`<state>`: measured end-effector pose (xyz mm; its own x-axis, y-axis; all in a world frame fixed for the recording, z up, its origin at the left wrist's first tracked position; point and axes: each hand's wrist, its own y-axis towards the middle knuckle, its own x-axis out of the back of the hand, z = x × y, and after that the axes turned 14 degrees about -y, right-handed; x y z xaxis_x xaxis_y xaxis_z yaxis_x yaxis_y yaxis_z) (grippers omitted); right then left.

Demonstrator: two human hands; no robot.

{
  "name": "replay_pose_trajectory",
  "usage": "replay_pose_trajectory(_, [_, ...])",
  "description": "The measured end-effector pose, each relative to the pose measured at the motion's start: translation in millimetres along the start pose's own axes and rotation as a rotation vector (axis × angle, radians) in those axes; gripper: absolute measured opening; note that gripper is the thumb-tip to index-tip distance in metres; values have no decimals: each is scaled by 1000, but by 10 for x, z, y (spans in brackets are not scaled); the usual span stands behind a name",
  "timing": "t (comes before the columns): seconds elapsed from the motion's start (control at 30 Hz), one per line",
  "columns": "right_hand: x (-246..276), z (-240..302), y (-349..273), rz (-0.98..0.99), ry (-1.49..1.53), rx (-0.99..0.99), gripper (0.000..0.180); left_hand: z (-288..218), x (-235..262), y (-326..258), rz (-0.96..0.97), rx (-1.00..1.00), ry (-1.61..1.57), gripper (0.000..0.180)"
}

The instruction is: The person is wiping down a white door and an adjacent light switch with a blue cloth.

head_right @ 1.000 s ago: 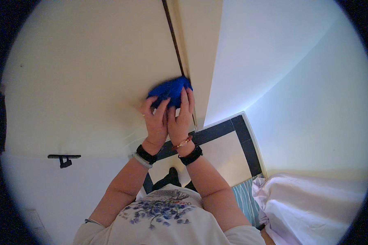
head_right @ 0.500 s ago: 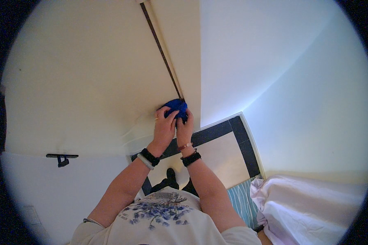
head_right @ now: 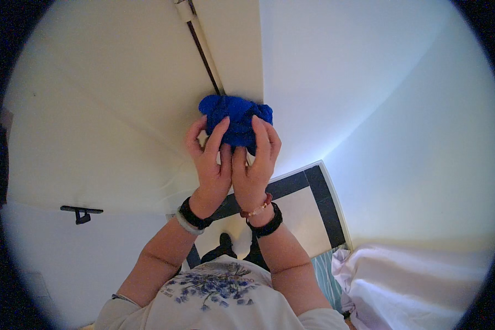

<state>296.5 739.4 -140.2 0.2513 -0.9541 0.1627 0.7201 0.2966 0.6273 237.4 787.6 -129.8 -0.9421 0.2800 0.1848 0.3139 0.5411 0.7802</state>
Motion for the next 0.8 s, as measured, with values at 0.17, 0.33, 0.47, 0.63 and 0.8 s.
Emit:
replay_pose_trajectory(0.17, [-153,-294,-30,61,-164,5,50,456,-148,-208,63,16,-19,48])
replay_pose_trajectory(0.33, [-252,-807,-364,58,-211,-98,54,683,-276,-552,189,111,41,43])
replay_pose_trajectory(0.47, [-324,-1137,-689,131,-215,-220,58,829,-300,-848,270,256,62,43])
replay_pose_trajectory(0.63, [-346,-1469,-975,202,-99,-422,57,959,-328,-1064,357,372,40,39])
replay_pose_trajectory(0.8, [-226,-1413,-870,208,100,-538,54,810,-346,-1058,350,410,-27,44])
